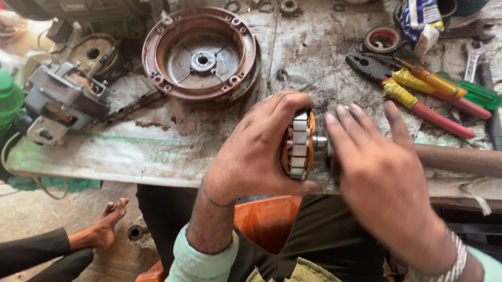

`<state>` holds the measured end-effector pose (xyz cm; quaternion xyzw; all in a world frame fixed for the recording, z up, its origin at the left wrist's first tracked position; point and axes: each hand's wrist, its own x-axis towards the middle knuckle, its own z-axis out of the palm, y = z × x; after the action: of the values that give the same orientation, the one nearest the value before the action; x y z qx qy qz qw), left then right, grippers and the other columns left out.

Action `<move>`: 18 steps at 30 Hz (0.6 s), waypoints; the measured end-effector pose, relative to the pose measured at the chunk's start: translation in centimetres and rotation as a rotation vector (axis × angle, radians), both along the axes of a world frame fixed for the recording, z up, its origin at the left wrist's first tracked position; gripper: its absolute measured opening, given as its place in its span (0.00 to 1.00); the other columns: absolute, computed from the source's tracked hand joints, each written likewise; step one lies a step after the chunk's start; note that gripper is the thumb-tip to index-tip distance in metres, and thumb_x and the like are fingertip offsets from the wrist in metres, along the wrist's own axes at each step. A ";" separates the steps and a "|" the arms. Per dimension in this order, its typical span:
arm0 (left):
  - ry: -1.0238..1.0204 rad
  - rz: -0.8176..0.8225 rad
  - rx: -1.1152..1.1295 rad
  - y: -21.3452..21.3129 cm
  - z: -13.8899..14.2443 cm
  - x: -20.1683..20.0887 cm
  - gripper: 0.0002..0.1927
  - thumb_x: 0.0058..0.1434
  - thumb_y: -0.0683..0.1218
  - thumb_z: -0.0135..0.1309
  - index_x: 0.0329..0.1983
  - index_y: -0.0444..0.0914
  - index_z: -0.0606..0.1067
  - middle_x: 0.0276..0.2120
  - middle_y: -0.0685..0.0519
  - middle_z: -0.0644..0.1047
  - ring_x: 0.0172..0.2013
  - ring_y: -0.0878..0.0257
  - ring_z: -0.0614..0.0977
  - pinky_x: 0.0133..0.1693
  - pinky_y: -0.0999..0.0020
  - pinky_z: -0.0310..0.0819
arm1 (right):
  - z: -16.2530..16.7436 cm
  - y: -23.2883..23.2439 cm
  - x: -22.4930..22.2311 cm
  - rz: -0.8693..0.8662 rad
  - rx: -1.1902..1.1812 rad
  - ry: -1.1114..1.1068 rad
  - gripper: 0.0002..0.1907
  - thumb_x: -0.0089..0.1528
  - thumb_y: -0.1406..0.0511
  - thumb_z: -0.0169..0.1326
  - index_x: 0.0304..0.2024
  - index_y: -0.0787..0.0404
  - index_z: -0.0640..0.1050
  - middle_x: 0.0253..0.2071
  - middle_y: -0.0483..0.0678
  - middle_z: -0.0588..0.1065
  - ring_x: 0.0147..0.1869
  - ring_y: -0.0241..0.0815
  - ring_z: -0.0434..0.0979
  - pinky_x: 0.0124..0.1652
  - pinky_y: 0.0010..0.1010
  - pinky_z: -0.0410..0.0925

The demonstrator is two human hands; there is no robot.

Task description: The person holds a motor armature and uses a small metal file to smooth the commutator segments. They rotate the armature by hand to access different sides and continue filing the copper segments.

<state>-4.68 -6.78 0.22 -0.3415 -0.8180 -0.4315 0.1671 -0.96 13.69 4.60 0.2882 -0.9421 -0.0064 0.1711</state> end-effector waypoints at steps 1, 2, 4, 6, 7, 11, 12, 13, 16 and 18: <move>-0.003 0.029 -0.019 0.0 0.0 0.2 0.52 0.43 0.57 0.75 0.68 0.36 0.63 0.61 0.43 0.73 0.67 0.47 0.74 0.71 0.52 0.65 | 0.2 -0.3 0.3 -0.016 0.044 0.053 0.27 0.58 0.71 0.50 0.61 0.68 0.77 0.62 0.56 0.76 0.69 0.48 0.73 0.74 0.49 0.49; -0.043 0.016 -0.004 0.0 0.0 0.3 0.50 0.44 0.56 0.74 0.67 0.37 0.64 0.60 0.43 0.73 0.65 0.48 0.75 0.70 0.53 0.67 | 0.3 -0.5 0.9 -0.029 0.088 0.107 0.26 0.59 0.70 0.50 0.61 0.68 0.77 0.62 0.56 0.76 0.68 0.48 0.74 0.73 0.49 0.49; -0.109 -0.006 0.017 -0.1 0.2 0.3 0.46 0.45 0.55 0.71 0.65 0.38 0.64 0.58 0.44 0.73 0.63 0.49 0.77 0.68 0.55 0.70 | 0.0 -0.4 1.0 -0.036 0.099 0.156 0.24 0.61 0.69 0.48 0.60 0.67 0.77 0.61 0.56 0.77 0.67 0.47 0.75 0.73 0.49 0.49; -0.050 0.027 -0.007 -0.1 0.5 0.5 0.48 0.43 0.55 0.72 0.65 0.38 0.64 0.59 0.43 0.73 0.64 0.46 0.75 0.68 0.52 0.67 | -0.6 0.2 0.8 -0.035 0.047 0.129 0.21 0.65 0.69 0.46 0.60 0.65 0.77 0.60 0.54 0.77 0.65 0.47 0.76 0.74 0.49 0.48; -0.023 0.042 -0.019 -0.1 0.6 0.5 0.49 0.42 0.55 0.73 0.65 0.38 0.64 0.59 0.43 0.73 0.65 0.44 0.74 0.68 0.51 0.66 | -1.0 0.5 0.8 -0.042 0.089 0.164 0.22 0.64 0.68 0.45 0.60 0.65 0.78 0.60 0.54 0.77 0.65 0.46 0.76 0.74 0.48 0.49; -0.074 0.015 -0.035 -0.1 0.9 0.3 0.51 0.39 0.55 0.72 0.66 0.38 0.63 0.57 0.44 0.73 0.63 0.47 0.75 0.67 0.51 0.66 | -1.4 0.7 0.6 0.007 0.165 0.243 0.25 0.62 0.67 0.44 0.60 0.67 0.77 0.60 0.55 0.78 0.65 0.44 0.77 0.73 0.47 0.49; -0.072 0.013 -0.039 -0.1 0.9 0.2 0.52 0.38 0.55 0.73 0.66 0.38 0.63 0.57 0.44 0.73 0.63 0.47 0.75 0.67 0.51 0.65 | -1.1 0.3 0.7 0.032 0.163 0.239 0.25 0.63 0.66 0.44 0.60 0.67 0.77 0.61 0.55 0.78 0.65 0.44 0.77 0.73 0.47 0.49; -0.073 0.008 -0.042 -0.1 0.8 0.3 0.53 0.38 0.55 0.74 0.66 0.37 0.62 0.57 0.44 0.72 0.62 0.47 0.75 0.67 0.50 0.65 | -0.6 -0.1 0.7 0.005 0.145 0.186 0.24 0.63 0.66 0.44 0.60 0.67 0.77 0.60 0.55 0.77 0.65 0.44 0.77 0.73 0.47 0.49; -0.077 0.013 -0.004 -0.2 0.7 0.4 0.52 0.38 0.54 0.73 0.66 0.37 0.63 0.57 0.44 0.72 0.62 0.47 0.76 0.66 0.53 0.67 | 0.7 -1.3 0.5 -0.021 0.117 0.128 0.24 0.63 0.67 0.44 0.60 0.67 0.76 0.60 0.56 0.77 0.64 0.46 0.77 0.73 0.48 0.50; -0.076 0.024 -0.002 -0.2 0.6 0.3 0.51 0.37 0.52 0.72 0.65 0.38 0.64 0.57 0.44 0.73 0.62 0.47 0.76 0.66 0.53 0.68 | 1.0 -1.7 1.0 0.028 0.142 0.184 0.24 0.62 0.68 0.44 0.58 0.70 0.76 0.60 0.58 0.77 0.66 0.48 0.77 0.71 0.48 0.50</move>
<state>-4.34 -6.94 0.80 -0.3150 -0.8283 -0.4415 0.1406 0.02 12.04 5.62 0.3110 -0.9154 -0.0973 0.2363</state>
